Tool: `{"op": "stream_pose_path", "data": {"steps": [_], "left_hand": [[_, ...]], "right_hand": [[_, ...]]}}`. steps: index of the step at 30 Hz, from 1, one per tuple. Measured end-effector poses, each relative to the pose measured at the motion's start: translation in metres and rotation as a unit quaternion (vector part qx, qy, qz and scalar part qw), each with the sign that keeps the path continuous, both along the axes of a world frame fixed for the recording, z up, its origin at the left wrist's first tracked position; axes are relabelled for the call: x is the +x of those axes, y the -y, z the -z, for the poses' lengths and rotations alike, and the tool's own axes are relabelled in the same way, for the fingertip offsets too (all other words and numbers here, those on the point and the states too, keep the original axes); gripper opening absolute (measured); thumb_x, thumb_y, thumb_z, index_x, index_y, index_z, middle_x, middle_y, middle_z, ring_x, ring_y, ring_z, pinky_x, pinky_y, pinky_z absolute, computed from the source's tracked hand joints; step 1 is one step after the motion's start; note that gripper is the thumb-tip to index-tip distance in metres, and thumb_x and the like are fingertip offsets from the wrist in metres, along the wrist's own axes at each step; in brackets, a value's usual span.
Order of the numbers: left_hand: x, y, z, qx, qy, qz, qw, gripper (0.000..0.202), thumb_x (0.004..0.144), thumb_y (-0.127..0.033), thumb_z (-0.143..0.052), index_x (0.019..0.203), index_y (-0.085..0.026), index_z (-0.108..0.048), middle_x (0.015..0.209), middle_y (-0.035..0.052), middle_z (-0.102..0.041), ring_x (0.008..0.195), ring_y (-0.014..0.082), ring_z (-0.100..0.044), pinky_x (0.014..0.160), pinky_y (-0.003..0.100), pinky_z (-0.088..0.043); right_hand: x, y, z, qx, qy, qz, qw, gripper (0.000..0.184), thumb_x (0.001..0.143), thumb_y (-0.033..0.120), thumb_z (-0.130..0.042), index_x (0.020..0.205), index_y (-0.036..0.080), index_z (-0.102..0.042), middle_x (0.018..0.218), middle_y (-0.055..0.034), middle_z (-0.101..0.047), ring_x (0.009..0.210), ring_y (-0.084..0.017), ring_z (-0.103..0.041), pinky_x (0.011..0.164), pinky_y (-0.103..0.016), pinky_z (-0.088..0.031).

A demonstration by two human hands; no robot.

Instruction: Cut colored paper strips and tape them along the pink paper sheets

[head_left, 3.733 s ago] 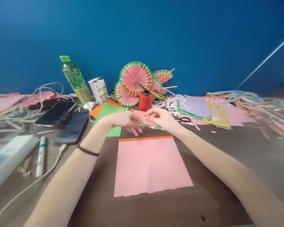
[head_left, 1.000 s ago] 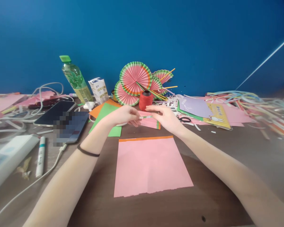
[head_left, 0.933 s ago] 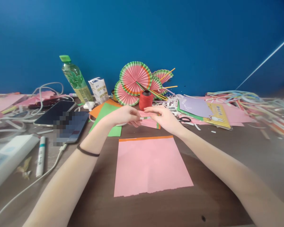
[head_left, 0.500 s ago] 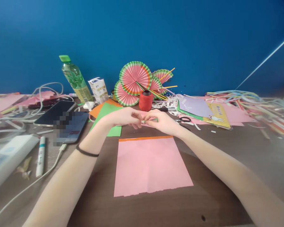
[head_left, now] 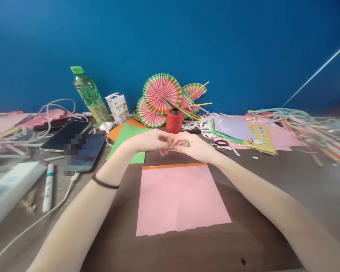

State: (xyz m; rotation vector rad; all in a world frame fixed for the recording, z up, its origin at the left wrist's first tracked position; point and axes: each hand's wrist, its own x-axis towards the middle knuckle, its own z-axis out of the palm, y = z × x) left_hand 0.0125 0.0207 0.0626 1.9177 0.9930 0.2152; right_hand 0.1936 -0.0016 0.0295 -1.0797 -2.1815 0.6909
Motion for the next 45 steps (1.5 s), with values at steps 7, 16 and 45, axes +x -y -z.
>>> {"op": "stream_pose_path", "data": {"steps": [7, 16, 45], "left_hand": [[0.0016, 0.0014, -0.0006, 0.022, -0.007, -0.005, 1.0, 0.008, 0.067, -0.022, -0.05, 0.067, -0.018, -0.056, 0.064, -0.0023, -0.059, 0.064, 0.0109, -0.058, 0.062, 0.021, -0.044], [-0.0048, -0.0018, -0.0014, 0.039, -0.025, -0.011, 0.999, 0.007, 0.066, -0.023, -0.048, 0.063, -0.018, -0.052, 0.063, -0.0022, -0.057, 0.066, 0.0116, -0.057, 0.059, 0.02, -0.041], [-0.0018, -0.0036, 0.0049, -0.009, 0.021, -0.022, 1.0, 0.018, 0.072, -0.03, -0.053, 0.078, -0.016, -0.063, 0.078, 0.0027, -0.071, 0.074, 0.0147, -0.064, 0.073, 0.024, -0.047]], "right_hand": [[0.0015, 0.0011, -0.0013, -0.009, 0.004, 0.004, 1.0, 0.009, 0.074, 0.018, -0.054, 0.074, 0.018, -0.063, 0.09, -0.0034, -0.065, 0.09, -0.017, -0.056, 0.08, -0.03, -0.041], [0.0066, -0.0003, -0.0053, -0.04, 0.04, 0.023, 0.998, 0.015, 0.075, 0.023, -0.053, 0.081, 0.019, -0.066, 0.089, -0.001, -0.065, 0.082, -0.016, -0.057, 0.074, -0.028, -0.04], [0.0016, 0.0001, 0.0018, 0.089, 0.099, 0.037, 0.99, 0.013, 0.077, 0.019, -0.048, 0.073, 0.018, -0.06, 0.075, -0.0029, -0.059, 0.072, -0.015, -0.048, 0.065, -0.026, -0.034]]}}
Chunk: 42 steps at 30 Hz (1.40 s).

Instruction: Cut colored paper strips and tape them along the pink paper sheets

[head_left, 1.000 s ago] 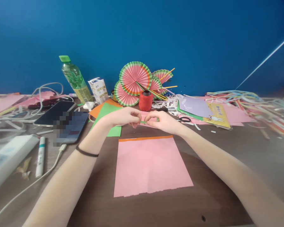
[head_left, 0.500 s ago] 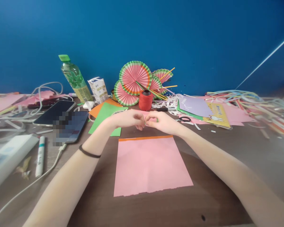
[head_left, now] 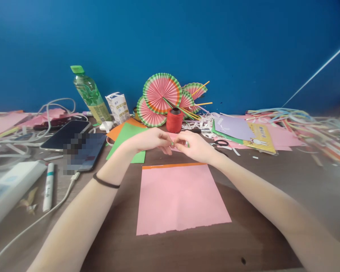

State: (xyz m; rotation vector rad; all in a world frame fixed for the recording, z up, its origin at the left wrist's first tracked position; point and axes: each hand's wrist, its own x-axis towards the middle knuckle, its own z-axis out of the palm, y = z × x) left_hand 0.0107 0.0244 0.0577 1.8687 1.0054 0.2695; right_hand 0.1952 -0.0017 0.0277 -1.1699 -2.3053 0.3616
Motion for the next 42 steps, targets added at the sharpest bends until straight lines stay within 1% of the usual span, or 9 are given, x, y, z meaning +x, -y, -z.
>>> {"op": "stream_pose_path", "data": {"steps": [4, 9, 12, 18, 21, 28, 34, 39, 42], "left_hand": [[0.002, 0.002, -0.001, 0.003, 0.006, -0.005, 1.0, 0.019, 0.071, -0.029, -0.053, 0.077, -0.016, -0.066, 0.078, 0.0019, -0.071, 0.076, 0.0156, -0.065, 0.075, 0.024, -0.047], [0.005, 0.004, -0.002, 0.036, -0.026, -0.022, 0.999, 0.02, 0.071, -0.027, -0.053, 0.075, -0.016, -0.069, 0.076, 0.0014, -0.071, 0.078, 0.0165, -0.065, 0.074, 0.023, -0.047], [0.006, 0.006, -0.003, 0.055, -0.038, -0.028, 0.997, 0.021, 0.07, -0.027, -0.052, 0.073, -0.017, -0.07, 0.073, 0.0007, -0.071, 0.078, 0.0162, -0.065, 0.077, 0.023, -0.046], [0.009, 0.008, -0.005, 0.077, -0.048, -0.028, 0.996, 0.021, 0.071, -0.025, -0.052, 0.072, -0.017, -0.071, 0.068, -0.0004, -0.071, 0.073, 0.0147, -0.064, 0.072, 0.021, -0.046], [0.009, 0.008, -0.005, 0.074, -0.047, -0.023, 0.996, 0.021, 0.072, -0.024, -0.051, 0.073, -0.016, -0.071, 0.068, -0.0004, -0.071, 0.074, 0.0148, -0.064, 0.072, 0.021, -0.046], [0.005, 0.004, 0.0, 0.064, -0.045, -0.015, 0.997, 0.023, 0.071, -0.029, -0.051, 0.076, -0.018, -0.07, 0.074, -0.0006, -0.072, 0.08, 0.0161, -0.065, 0.081, 0.024, -0.045], [0.005, 0.003, -0.001, 0.072, -0.055, -0.016, 0.996, 0.023, 0.071, -0.03, -0.05, 0.075, -0.017, -0.07, 0.074, -0.0001, -0.071, 0.08, 0.0164, -0.065, 0.08, 0.024, -0.045], [0.002, 0.001, 0.0, 0.038, -0.033, -0.003, 0.999, 0.023, 0.072, -0.031, -0.052, 0.079, -0.016, -0.068, 0.077, 0.0018, -0.071, 0.08, 0.017, -0.065, 0.078, 0.025, -0.046], [-0.001, -0.001, 0.0, 0.025, -0.032, 0.006, 0.999, 0.021, 0.071, -0.028, -0.052, 0.077, -0.014, -0.067, 0.075, 0.0033, -0.071, 0.079, 0.0171, -0.065, 0.077, 0.025, -0.046]], "right_hand": [[-0.001, 0.001, -0.001, -0.01, 0.007, 0.006, 1.0, 0.014, 0.077, 0.017, -0.047, 0.073, 0.018, -0.06, 0.074, -0.0028, -0.058, 0.069, -0.015, -0.047, 0.062, -0.026, -0.033], [-0.001, 0.0, -0.001, -0.021, 0.003, 0.005, 1.0, 0.013, 0.077, 0.02, -0.048, 0.075, 0.018, -0.061, 0.076, -0.0032, -0.058, 0.07, -0.015, -0.048, 0.061, -0.026, -0.033], [-0.002, 0.0, 0.0, -0.025, 0.002, 0.009, 1.0, 0.013, 0.076, 0.019, -0.047, 0.074, 0.018, -0.06, 0.076, -0.0034, -0.058, 0.069, -0.015, -0.048, 0.06, -0.026, -0.033], [-0.004, 0.001, 0.0, -0.021, 0.013, 0.019, 0.999, 0.011, 0.073, 0.015, -0.046, 0.068, 0.017, -0.055, 0.074, -0.0034, -0.057, 0.065, -0.014, -0.046, 0.058, -0.026, -0.032], [-0.004, 0.001, 0.0, -0.021, 0.02, 0.021, 0.999, 0.011, 0.073, 0.016, -0.045, 0.067, 0.017, -0.055, 0.073, -0.0032, -0.056, 0.064, -0.014, -0.045, 0.058, -0.025, -0.031], [-0.004, 0.001, -0.001, -0.031, 0.005, 0.014, 0.999, 0.013, 0.073, 0.017, -0.045, 0.07, 0.016, -0.058, 0.074, -0.003, -0.057, 0.065, -0.013, -0.046, 0.058, -0.024, -0.031], [-0.002, 0.0, -0.001, -0.037, 0.006, 0.016, 0.999, 0.013, 0.074, 0.022, -0.049, 0.07, 0.017, -0.06, 0.071, -0.0025, -0.058, 0.065, -0.014, -0.047, 0.058, -0.025, -0.032], [0.001, -0.001, 0.0, -0.029, 0.003, 0.008, 1.0, 0.017, 0.076, 0.019, -0.045, 0.073, 0.017, -0.061, 0.072, -0.0024, -0.06, 0.065, -0.013, -0.049, 0.06, -0.024, -0.033], [0.003, -0.001, -0.002, -0.029, 0.005, 0.025, 0.999, 0.015, 0.076, 0.022, -0.046, 0.069, 0.017, -0.059, 0.069, -0.0017, -0.059, 0.063, -0.013, -0.049, 0.058, -0.024, -0.032]]}}
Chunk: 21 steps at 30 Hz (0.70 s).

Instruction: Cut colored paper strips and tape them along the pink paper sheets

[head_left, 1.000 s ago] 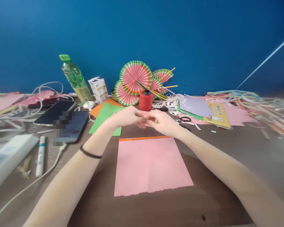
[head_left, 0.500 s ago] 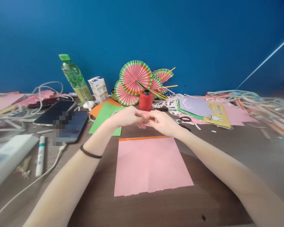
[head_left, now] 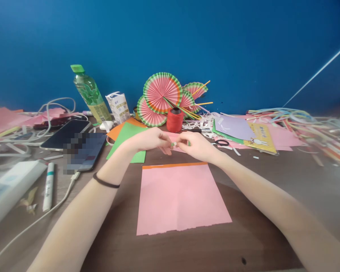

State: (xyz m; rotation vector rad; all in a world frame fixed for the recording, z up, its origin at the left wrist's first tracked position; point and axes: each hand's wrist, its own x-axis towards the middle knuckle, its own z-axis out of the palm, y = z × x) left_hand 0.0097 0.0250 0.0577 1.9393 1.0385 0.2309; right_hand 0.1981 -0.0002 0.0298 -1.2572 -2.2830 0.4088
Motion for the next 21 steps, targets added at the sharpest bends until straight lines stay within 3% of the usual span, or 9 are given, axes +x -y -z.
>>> {"op": "stream_pose_path", "data": {"steps": [6, 13, 18, 21], "left_hand": [[-0.008, -0.004, -0.001, -0.042, -0.01, -0.012, 0.999, 0.016, 0.07, -0.025, -0.054, 0.077, -0.013, -0.063, 0.075, 0.0051, -0.071, 0.072, 0.0165, -0.066, 0.068, 0.024, -0.047], [-0.016, -0.011, 0.003, -0.066, -0.015, -0.019, 0.998, 0.019, 0.07, -0.029, -0.057, 0.08, -0.014, -0.06, 0.075, 0.0063, -0.071, 0.074, 0.0177, -0.066, 0.069, 0.025, -0.047], [-0.018, -0.012, 0.005, -0.065, -0.024, -0.025, 0.997, 0.029, 0.07, -0.026, -0.057, 0.096, -0.014, -0.059, 0.072, 0.0048, -0.071, 0.074, 0.0171, -0.066, 0.07, 0.025, -0.046], [-0.017, -0.011, 0.005, -0.074, -0.02, -0.027, 0.997, 0.029, 0.07, -0.027, -0.057, 0.096, -0.014, -0.059, 0.073, 0.0058, -0.071, 0.075, 0.0177, -0.066, 0.07, 0.026, -0.046]], "right_hand": [[0.014, -0.008, -0.005, -0.023, 0.003, 0.062, 0.998, 0.015, 0.073, 0.022, -0.044, 0.066, 0.017, -0.056, 0.067, -0.0006, -0.059, 0.061, -0.012, -0.05, 0.056, -0.023, -0.032], [0.041, -0.031, -0.001, -0.013, 0.009, 0.133, 0.991, 0.017, 0.071, 0.023, -0.044, 0.064, 0.017, -0.057, 0.069, -0.0024, -0.062, 0.065, -0.015, -0.052, 0.06, -0.024, -0.034], [0.06, -0.043, 0.003, -0.028, 0.039, 0.221, 0.974, 0.019, 0.072, 0.022, -0.043, 0.066, 0.016, -0.06, 0.069, -0.005, -0.064, 0.061, -0.015, -0.052, 0.056, -0.025, -0.034], [0.068, -0.048, 0.006, -0.035, 0.079, 0.268, 0.959, 0.022, 0.074, 0.021, -0.041, 0.069, 0.016, -0.062, 0.068, -0.0067, -0.063, 0.061, -0.017, -0.053, 0.055, -0.026, -0.034]]}}
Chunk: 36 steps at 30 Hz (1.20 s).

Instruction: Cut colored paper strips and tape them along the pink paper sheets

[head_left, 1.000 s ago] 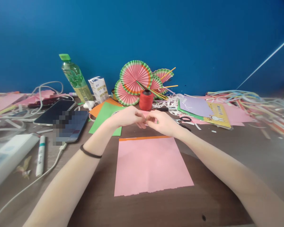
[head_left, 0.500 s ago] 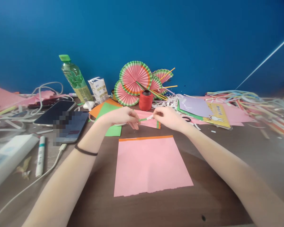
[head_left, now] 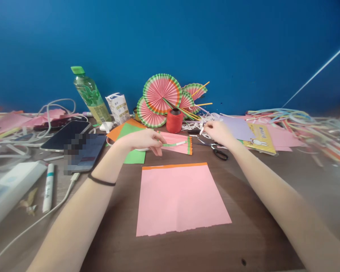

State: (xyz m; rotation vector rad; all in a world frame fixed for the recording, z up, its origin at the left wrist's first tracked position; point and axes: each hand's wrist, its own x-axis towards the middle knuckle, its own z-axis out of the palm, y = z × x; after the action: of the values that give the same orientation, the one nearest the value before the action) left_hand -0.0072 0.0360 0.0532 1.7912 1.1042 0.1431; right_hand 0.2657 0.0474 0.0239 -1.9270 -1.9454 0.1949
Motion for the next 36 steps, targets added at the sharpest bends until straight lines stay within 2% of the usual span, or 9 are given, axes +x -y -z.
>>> {"op": "stream_pose_path", "data": {"steps": [6, 10, 12, 14, 17, 19, 22, 29, 36], "left_hand": [[0.003, 0.004, -0.007, -0.009, -0.002, -0.011, 1.0, 0.023, 0.07, -0.03, -0.057, 0.084, -0.013, -0.06, 0.076, 0.0071, -0.071, 0.076, 0.0184, -0.066, 0.071, 0.027, -0.047], [0.003, 0.005, -0.009, -0.014, 0.007, -0.018, 1.0, 0.022, 0.07, -0.029, -0.056, 0.086, -0.013, -0.06, 0.08, 0.0064, -0.071, 0.078, 0.0177, -0.066, 0.072, 0.026, -0.048], [0.002, 0.005, -0.009, -0.015, 0.016, -0.016, 1.0, 0.021, 0.069, -0.027, -0.056, 0.085, -0.013, -0.06, 0.082, 0.0067, -0.071, 0.08, 0.0178, -0.066, 0.073, 0.026, -0.048], [0.002, 0.005, -0.01, -0.014, 0.02, -0.014, 1.0, 0.019, 0.068, -0.026, -0.056, 0.083, -0.014, -0.06, 0.084, 0.0068, -0.071, 0.082, 0.0179, -0.066, 0.076, 0.027, -0.048], [0.003, 0.005, -0.011, -0.016, 0.019, -0.013, 1.0, 0.018, 0.068, -0.025, -0.056, 0.082, -0.014, -0.06, 0.085, 0.0062, -0.071, 0.083, 0.018, -0.065, 0.077, 0.028, -0.048], [0.003, 0.005, -0.012, -0.018, 0.02, -0.01, 1.0, 0.019, 0.068, -0.025, -0.056, 0.082, -0.014, -0.061, 0.084, 0.0063, -0.071, 0.083, 0.0183, -0.065, 0.078, 0.028, -0.048], [0.002, 0.005, -0.012, -0.018, 0.03, -0.004, 0.999, 0.019, 0.069, -0.026, -0.056, 0.082, -0.014, -0.062, 0.085, 0.0063, -0.071, 0.083, 0.0178, -0.065, 0.077, 0.027, -0.047], [0.001, 0.01, -0.016, -0.029, 0.019, 0.039, 0.999, 0.028, 0.076, -0.036, -0.051, 0.086, -0.014, -0.066, 0.09, 0.008, -0.07, 0.082, 0.0176, -0.065, 0.074, 0.025, -0.046], [0.008, 0.014, -0.018, -0.036, 0.02, 0.039, 0.998, 0.043, 0.081, -0.048, -0.041, 0.098, -0.017, -0.065, 0.095, 0.0074, -0.07, 0.083, 0.0169, -0.065, 0.076, 0.024, -0.045]], "right_hand": [[0.009, -0.002, 0.009, 0.004, 0.073, 0.083, 0.994, 0.027, 0.077, 0.016, -0.038, 0.083, 0.014, -0.064, 0.088, -0.0149, -0.066, 0.082, -0.026, -0.059, 0.065, -0.031, -0.04], [0.013, -0.005, 0.012, 0.038, 0.044, 0.07, 0.996, 0.033, 0.074, 0.01, -0.039, 0.096, 0.013, -0.064, 0.098, -0.0163, -0.065, 0.09, -0.029, -0.059, 0.073, -0.038, -0.043], [0.011, -0.008, 0.013, 0.054, 0.0, 0.021, 0.998, 0.032, 0.074, 0.011, -0.039, 0.094, 0.013, -0.065, 0.1, -0.0156, -0.064, 0.092, -0.028, -0.058, 0.078, -0.04, -0.043], [0.005, -0.009, 0.014, 0.067, -0.053, -0.069, 0.994, 0.032, 0.072, 0.01, -0.04, 0.093, 0.014, -0.065, 0.102, -0.0122, -0.064, 0.096, -0.025, -0.057, 0.084, -0.039, -0.042], [-0.009, -0.003, 0.014, 0.044, -0.107, -0.238, 0.964, 0.036, 0.07, 0.009, -0.044, 0.1, 0.018, -0.063, 0.109, -0.0059, -0.063, 0.104, -0.02, -0.053, 0.092, -0.035, -0.039], [-0.021, 0.006, 0.012, 0.003, -0.113, -0.307, 0.945, 0.034, 0.074, 0.016, -0.048, 0.105, 0.019, -0.061, 0.114, -0.0053, -0.06, 0.105, -0.018, -0.052, 0.094, -0.034, -0.037], [-0.036, 0.019, 0.008, -0.009, -0.112, -0.335, 0.935, 0.03, 0.078, 0.025, -0.05, 0.105, 0.019, -0.061, 0.113, -0.0064, -0.06, 0.104, -0.018, -0.053, 0.091, -0.033, -0.038], [-0.043, 0.028, 0.002, -0.11, -0.156, -0.312, 0.931, 0.02, 0.079, 0.028, -0.049, 0.082, 0.014, -0.062, 0.071, -0.0019, -0.062, 0.061, -0.011, -0.056, 0.062, -0.025, -0.043], [-0.046, 0.034, -0.007, -0.131, -0.197, -0.327, 0.915, 0.023, 0.079, 0.025, -0.048, 0.091, 0.015, -0.064, 0.072, -0.001, -0.062, 0.058, -0.01, -0.056, 0.057, -0.022, -0.042]]}}
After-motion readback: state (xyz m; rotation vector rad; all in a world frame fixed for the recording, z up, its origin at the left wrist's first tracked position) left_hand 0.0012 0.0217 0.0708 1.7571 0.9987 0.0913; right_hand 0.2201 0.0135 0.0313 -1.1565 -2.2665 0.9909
